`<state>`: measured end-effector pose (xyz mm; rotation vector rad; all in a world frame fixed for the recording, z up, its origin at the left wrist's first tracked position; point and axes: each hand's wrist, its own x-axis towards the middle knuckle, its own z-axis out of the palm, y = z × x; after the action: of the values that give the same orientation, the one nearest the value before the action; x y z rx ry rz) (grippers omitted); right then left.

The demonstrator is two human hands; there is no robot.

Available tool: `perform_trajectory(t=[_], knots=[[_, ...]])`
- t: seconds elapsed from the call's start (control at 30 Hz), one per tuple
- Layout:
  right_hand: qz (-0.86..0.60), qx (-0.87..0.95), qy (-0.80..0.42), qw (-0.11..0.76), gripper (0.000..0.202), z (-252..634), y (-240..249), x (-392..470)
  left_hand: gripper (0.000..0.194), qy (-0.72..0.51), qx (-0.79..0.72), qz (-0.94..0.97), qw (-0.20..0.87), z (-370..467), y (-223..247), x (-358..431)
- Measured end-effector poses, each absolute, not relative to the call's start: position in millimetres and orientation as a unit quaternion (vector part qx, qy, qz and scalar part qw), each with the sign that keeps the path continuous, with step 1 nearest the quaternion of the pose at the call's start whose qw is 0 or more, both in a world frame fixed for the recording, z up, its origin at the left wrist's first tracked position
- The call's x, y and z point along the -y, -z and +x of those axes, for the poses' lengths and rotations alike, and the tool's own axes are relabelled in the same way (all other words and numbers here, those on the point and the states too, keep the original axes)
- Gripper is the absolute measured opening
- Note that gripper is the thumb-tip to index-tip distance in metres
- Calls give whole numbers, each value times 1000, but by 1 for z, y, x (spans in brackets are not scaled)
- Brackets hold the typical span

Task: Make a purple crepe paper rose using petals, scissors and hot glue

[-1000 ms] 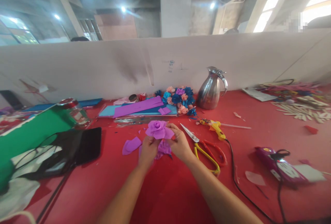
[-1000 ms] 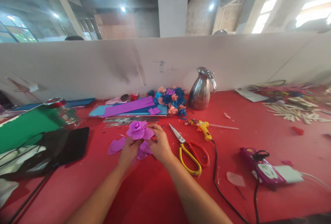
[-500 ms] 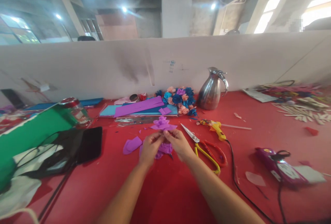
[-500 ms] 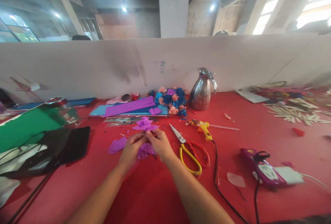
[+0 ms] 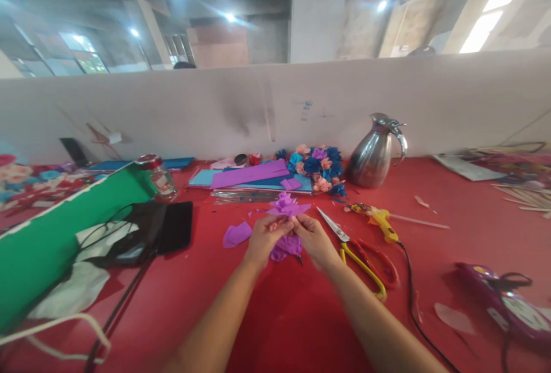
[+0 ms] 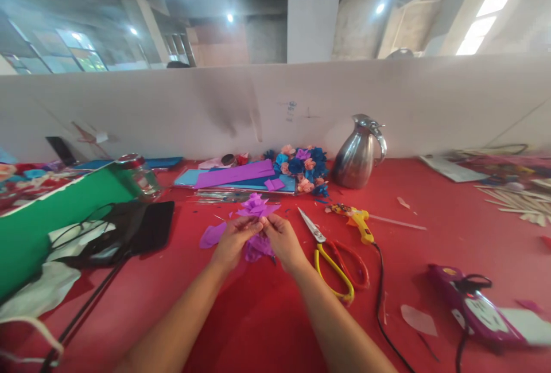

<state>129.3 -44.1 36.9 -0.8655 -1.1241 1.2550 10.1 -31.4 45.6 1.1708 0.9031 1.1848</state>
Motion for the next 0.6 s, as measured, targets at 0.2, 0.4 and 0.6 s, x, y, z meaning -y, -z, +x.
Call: perform_trajectory(t=[0.2, 0.4, 0.6], knots=[[-390, 476, -552, 562, 51, 132, -36, 43, 22, -529, -374, 493, 582, 8, -45, 31], [-389, 471, -563, 556, 49, 128, -29, 41, 15, -550, -412, 512, 514, 6, -44, 26], [-401, 436, -524, 612, 36, 137, -35, 41, 13, -542, -465, 575, 399, -4, -38, 20]])
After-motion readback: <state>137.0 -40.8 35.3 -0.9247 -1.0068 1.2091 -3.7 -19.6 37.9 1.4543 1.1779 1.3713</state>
